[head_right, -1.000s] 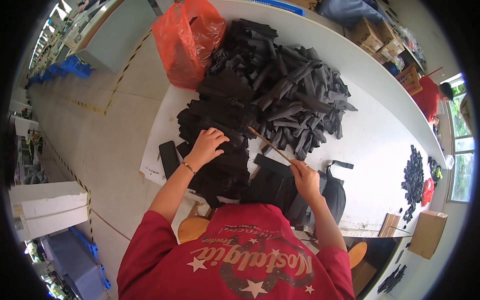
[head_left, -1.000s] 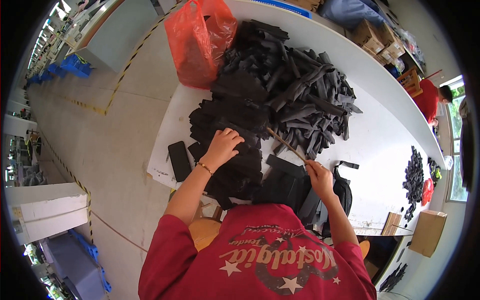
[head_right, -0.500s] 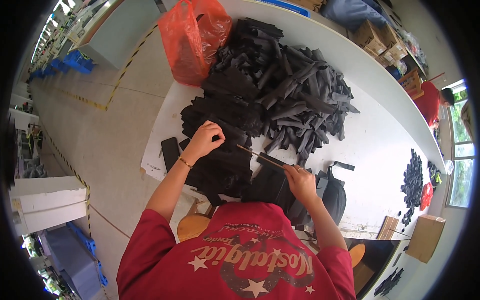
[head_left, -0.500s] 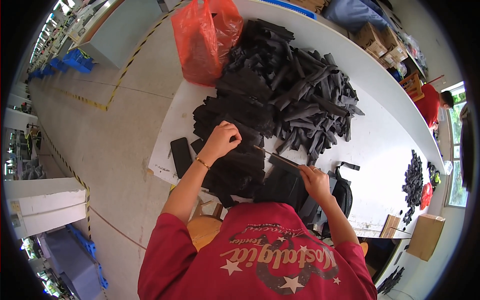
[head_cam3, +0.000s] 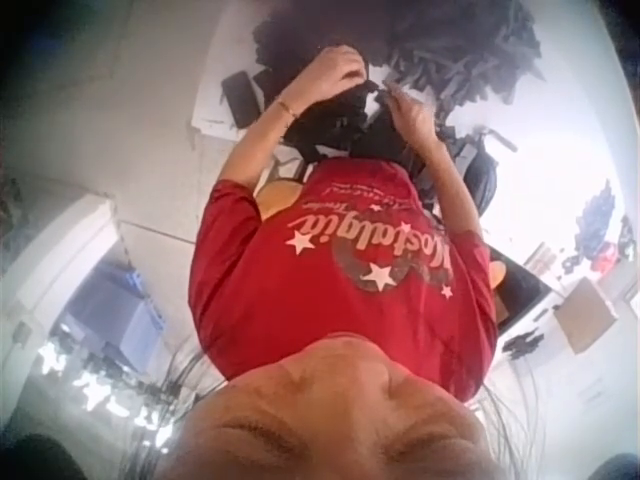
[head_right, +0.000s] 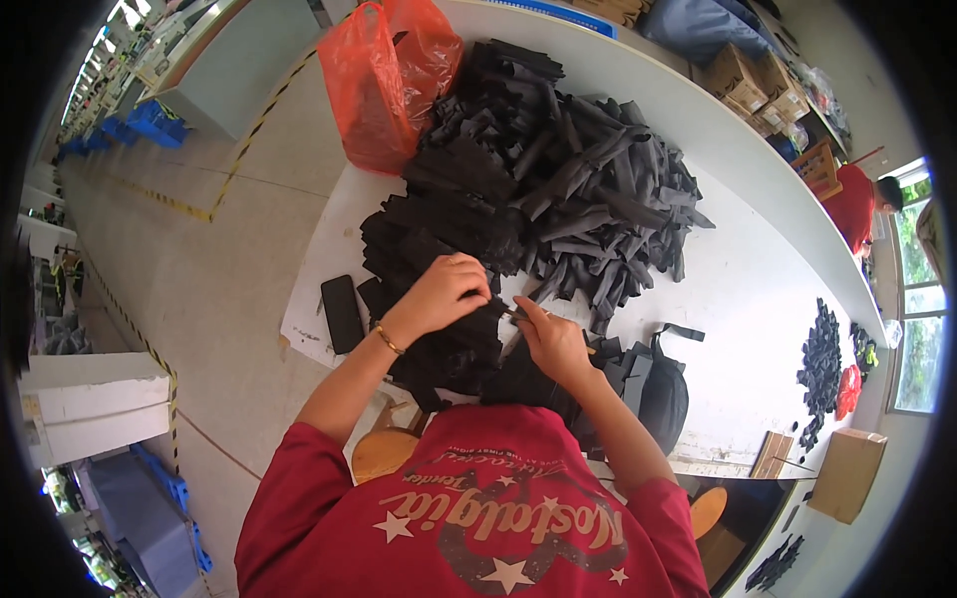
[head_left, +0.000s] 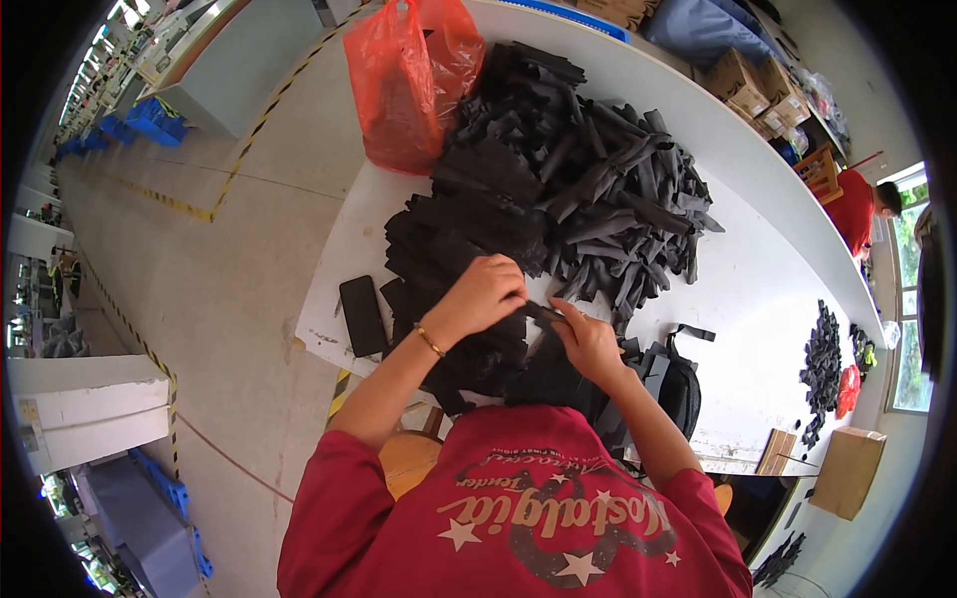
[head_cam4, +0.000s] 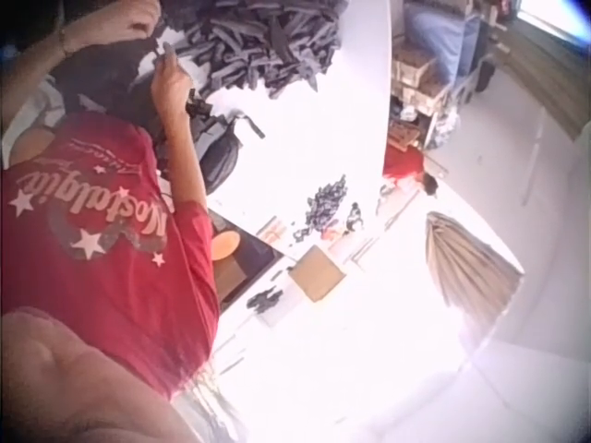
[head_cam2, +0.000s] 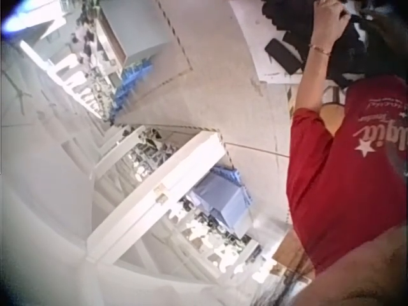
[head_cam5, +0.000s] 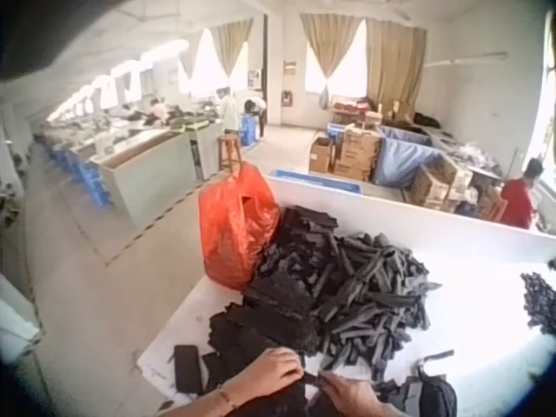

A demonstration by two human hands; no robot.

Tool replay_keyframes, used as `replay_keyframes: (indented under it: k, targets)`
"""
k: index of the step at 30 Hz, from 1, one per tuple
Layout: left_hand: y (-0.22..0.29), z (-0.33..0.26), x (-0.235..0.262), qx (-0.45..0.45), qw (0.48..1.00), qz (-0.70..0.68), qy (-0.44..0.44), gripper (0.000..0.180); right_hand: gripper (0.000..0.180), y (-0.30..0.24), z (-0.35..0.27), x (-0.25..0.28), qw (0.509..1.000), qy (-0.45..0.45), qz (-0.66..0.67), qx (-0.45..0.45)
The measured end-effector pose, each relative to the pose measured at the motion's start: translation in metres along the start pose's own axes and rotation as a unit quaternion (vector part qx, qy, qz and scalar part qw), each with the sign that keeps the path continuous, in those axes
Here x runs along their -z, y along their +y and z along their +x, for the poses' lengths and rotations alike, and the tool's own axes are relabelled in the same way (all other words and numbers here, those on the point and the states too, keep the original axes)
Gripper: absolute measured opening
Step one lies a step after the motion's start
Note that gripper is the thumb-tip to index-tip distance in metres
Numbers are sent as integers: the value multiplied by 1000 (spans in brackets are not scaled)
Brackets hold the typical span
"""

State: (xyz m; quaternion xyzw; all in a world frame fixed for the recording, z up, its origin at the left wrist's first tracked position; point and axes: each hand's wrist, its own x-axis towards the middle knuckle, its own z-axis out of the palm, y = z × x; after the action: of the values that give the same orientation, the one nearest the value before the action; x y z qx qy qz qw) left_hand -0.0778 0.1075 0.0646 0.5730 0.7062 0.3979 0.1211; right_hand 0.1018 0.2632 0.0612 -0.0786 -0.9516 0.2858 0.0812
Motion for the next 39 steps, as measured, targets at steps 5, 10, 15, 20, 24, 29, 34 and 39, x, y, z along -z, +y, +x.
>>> replay_keyframes:
  k: [5, 10, 15, 20, 24, 29, 34, 39]
  targets:
    - [51, 4, 9, -32, 946, 112, 303, 36, 28, -7, 0, -21, 944, -21, 298, -138]
    - [7, -40, -45, 202, 561, -742, 306, 35, 28, -28, -12, -41, 905, -61, 383, -176]
    - [24, -25, -74, 218, 484, -775, 343, 19, 31, -54, -2, -48, 948, 58, 283, -136]
    - [30, -18, -76, 224, 493, -775, 325, 21, 32, -53, -10, -56, 958, 110, 233, -125]
    - [39, -12, -78, 228, 486, -775, 334, 20, 30, -48, 3, -59, 958, 191, 202, -65]
    - [38, -12, -74, 244, 490, -772, 324, 18, 27, -61, -6, -51, 937, 145, 272, -167]
    - [39, -12, -74, 239, 486, -777, 320, 17, 25, -59, -18, -50, 934, 118, 277, -191]
    - [44, -4, -61, 246, 517, -756, 318, 18, 14, -49, -30, -53, 927, 56, 309, -203]
